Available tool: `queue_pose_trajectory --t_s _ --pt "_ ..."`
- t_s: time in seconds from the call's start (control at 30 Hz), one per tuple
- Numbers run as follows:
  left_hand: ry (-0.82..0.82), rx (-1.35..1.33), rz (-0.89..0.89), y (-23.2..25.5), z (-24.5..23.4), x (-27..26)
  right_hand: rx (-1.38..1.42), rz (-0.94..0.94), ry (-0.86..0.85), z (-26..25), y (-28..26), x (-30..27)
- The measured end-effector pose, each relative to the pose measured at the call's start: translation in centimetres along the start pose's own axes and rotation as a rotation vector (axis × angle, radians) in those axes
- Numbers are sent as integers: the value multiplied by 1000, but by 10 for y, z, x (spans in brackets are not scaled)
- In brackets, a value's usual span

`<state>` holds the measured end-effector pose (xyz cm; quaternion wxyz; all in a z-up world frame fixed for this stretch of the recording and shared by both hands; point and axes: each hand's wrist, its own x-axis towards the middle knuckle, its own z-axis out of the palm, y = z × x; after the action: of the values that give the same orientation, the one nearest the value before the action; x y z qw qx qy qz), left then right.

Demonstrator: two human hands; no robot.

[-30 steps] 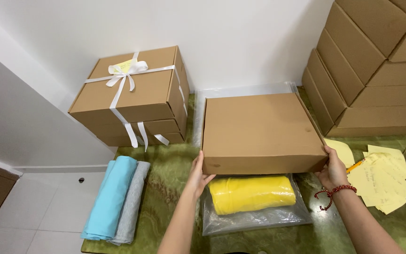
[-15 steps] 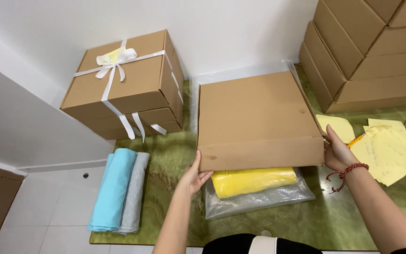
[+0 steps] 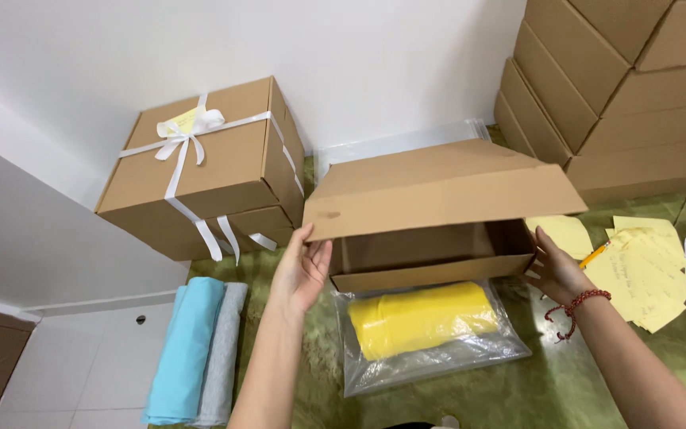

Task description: Packing a fabric roll into a plastic bag and cardboard box, then tying it with a ribbon

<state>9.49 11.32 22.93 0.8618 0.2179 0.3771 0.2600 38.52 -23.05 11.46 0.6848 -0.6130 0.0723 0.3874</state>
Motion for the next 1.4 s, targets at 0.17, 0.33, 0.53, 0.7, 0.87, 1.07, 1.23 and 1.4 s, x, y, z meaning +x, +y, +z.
queue_pose_trajectory --t_s 0.17,0.33,0.53,0.7,0.87,1.07,1.23,1.4 --pt "-15 -84 111 40 93 -5 -198 -47 230 27 -16 -12" --pt "-80 -216 250 65 170 1 -607 -329 220 -17 24 65" --pt "-152 -141 537 51 237 50 -793 -395 197 -21 29 70" --pt "-157 129 719 42 261 109 -833 -318 208 -17 25 59" --pt "-109 307 827 39 265 170 -945 -379 315 -32 47 83" --pt "-141 766 619 34 233 181 -797 -193 335 -4 30 49" --pt "-133 913 643 23 167 158 -717 -185 356 -2 32 39" --pt "8 836 891 -19 -5 134 -638 -225 306 -11 53 14"
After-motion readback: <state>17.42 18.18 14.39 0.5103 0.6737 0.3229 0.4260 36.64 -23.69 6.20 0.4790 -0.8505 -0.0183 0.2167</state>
